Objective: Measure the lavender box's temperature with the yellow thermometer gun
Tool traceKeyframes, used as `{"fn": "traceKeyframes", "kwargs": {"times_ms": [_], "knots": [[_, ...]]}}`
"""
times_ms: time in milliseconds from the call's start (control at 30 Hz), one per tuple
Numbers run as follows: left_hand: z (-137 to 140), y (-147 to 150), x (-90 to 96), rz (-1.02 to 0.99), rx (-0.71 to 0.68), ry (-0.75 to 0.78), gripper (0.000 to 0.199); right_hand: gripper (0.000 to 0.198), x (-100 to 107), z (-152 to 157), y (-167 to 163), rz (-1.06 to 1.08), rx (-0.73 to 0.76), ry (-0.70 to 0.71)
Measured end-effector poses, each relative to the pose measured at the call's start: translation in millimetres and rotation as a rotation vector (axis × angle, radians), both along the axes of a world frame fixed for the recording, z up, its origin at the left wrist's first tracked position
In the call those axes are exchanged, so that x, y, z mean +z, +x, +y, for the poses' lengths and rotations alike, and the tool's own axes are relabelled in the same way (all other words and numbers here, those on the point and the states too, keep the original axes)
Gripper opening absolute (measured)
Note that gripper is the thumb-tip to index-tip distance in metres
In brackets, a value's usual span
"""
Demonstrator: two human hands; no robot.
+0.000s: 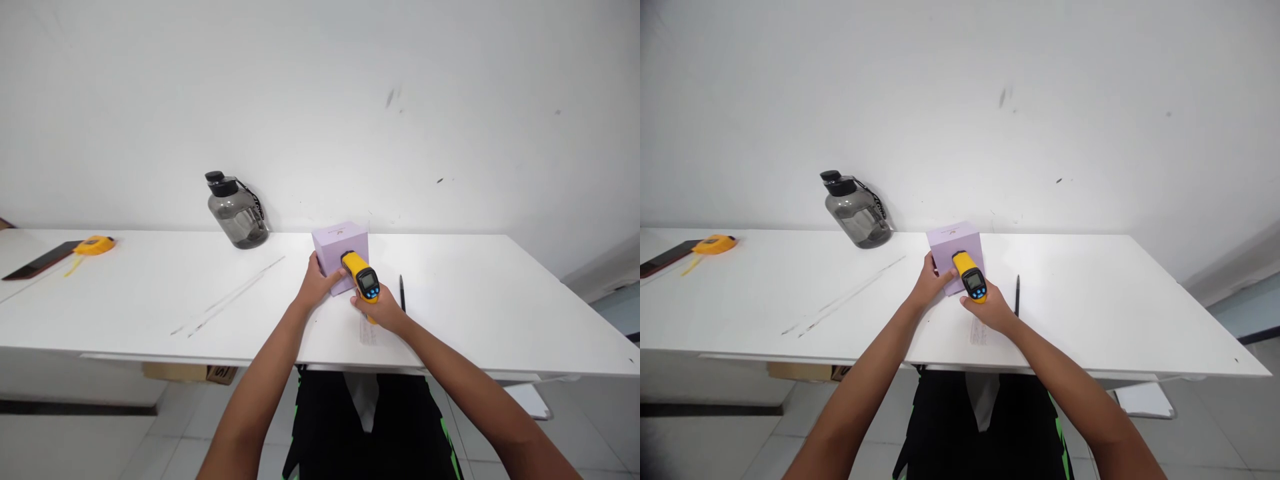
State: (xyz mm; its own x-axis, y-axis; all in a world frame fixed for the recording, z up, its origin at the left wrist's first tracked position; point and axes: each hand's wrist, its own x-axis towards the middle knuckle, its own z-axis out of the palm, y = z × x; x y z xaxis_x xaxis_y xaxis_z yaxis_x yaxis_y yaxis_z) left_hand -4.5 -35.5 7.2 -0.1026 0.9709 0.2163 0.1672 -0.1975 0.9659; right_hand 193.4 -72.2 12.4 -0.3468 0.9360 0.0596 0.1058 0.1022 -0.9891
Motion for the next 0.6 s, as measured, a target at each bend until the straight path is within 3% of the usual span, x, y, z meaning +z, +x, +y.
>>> {"fn": "traceKeyframes", "kwargs": {"times_ms": [600], "knots": [[-3.2,2.1,6.3,0.0,-0.008,-0.031,0.082,0.03,1.7,-0.1,0.6,-0.027,-0.009,0.014]]}}
